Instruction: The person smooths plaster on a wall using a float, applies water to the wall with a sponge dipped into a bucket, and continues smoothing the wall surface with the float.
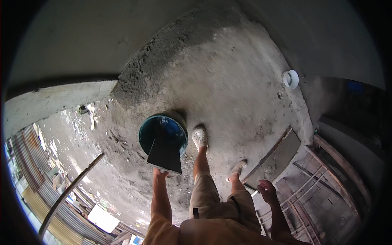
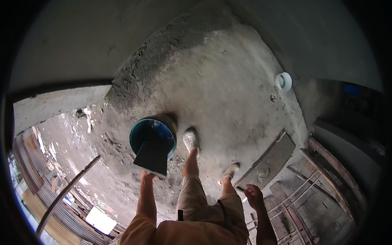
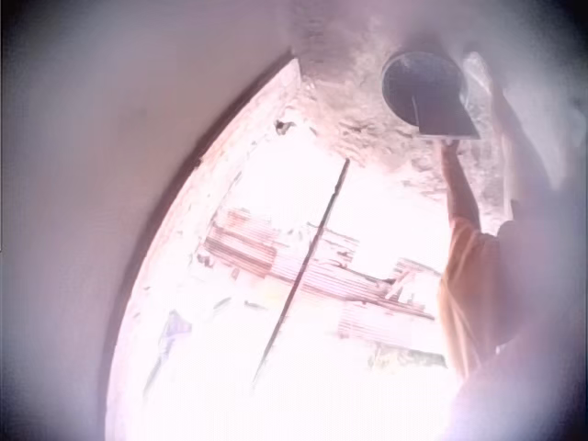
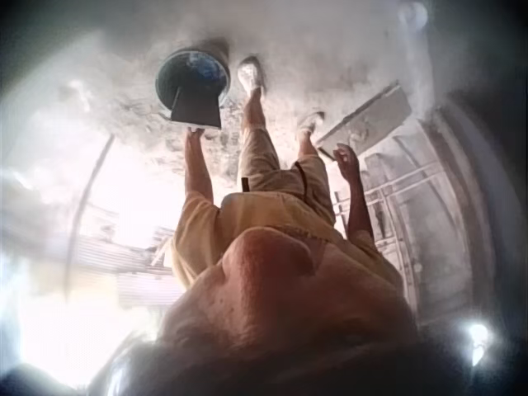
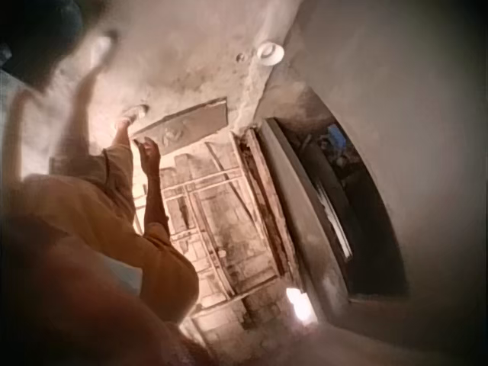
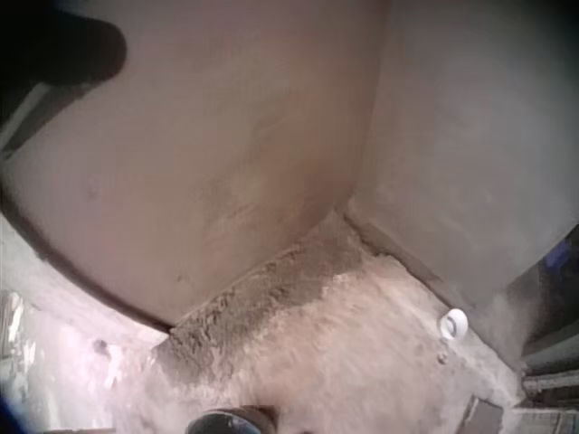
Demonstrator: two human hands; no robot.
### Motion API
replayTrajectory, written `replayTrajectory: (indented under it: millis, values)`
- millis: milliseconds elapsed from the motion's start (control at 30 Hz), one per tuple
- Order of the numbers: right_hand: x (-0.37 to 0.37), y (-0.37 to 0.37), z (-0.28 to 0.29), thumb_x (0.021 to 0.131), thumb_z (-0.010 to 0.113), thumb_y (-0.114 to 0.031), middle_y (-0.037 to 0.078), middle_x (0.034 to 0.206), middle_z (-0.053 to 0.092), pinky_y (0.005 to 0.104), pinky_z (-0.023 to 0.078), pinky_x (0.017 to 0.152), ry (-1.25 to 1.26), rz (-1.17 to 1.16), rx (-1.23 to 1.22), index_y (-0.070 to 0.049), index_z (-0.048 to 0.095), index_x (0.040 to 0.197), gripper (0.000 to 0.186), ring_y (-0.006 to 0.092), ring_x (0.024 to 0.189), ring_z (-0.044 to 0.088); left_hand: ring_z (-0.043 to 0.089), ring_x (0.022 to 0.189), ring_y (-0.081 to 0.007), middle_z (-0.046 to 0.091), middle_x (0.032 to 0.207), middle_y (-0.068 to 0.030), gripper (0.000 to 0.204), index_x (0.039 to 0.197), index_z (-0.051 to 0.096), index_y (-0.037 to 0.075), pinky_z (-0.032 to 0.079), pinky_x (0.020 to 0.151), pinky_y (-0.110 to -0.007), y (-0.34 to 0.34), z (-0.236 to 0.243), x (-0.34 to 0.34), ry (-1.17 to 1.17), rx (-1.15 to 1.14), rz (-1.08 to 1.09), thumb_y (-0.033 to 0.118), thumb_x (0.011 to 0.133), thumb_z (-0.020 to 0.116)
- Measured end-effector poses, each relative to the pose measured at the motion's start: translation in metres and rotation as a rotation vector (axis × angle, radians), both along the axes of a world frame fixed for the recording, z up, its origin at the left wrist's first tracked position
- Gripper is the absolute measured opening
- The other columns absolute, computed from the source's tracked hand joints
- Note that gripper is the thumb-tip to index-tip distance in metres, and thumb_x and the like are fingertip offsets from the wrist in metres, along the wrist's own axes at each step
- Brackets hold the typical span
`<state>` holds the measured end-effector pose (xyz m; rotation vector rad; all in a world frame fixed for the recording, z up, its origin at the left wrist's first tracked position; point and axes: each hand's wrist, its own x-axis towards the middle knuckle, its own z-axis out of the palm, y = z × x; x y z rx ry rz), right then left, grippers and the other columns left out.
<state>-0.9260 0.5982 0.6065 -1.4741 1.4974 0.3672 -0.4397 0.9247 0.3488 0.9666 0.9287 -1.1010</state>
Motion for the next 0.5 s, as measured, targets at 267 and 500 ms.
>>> replayTrajectory:
  millis: [267, 500]
  values:
    - [-0.009, 0.0, -0.044, 0.086, 0.078, -0.022, 0.017, 0.133, 0.054, 0.0382, 0.054, 0.083, -0.218, 0.14, 0.137, -0.007, 0.038, 0.147, 0.075, 0.0262, 0.109, 0.06, 0.065, 0.105, -0.0333, 0.068, 0.118, -0.0093, 0.05, 0.129, 0.057, 0.009, 0.05, 0.098, -0.049, 0.011, 0.122, -0.078, -0.185, -0.055, 0.241, 0.043, 0.093, 0.062]
    - [0.308, -0.008, -0.054, 0.088, 0.073, -0.032, 0.027, 0.144, 0.044, 0.0451, 0.039, 0.111, -0.583, 0.811, 0.19, -0.006, 0.034, 0.151, 0.078, 0.0414, 0.134, 0.045, 0.064, 0.107, -0.0328, 0.066, 0.121, -0.0094, 0.051, 0.131, 0.056, 0.009, 0.05, 0.099, -0.049, 0.106, 0.137, -0.178, -0.241, 0.131, 0.484, 0.043, 0.093, 0.061]
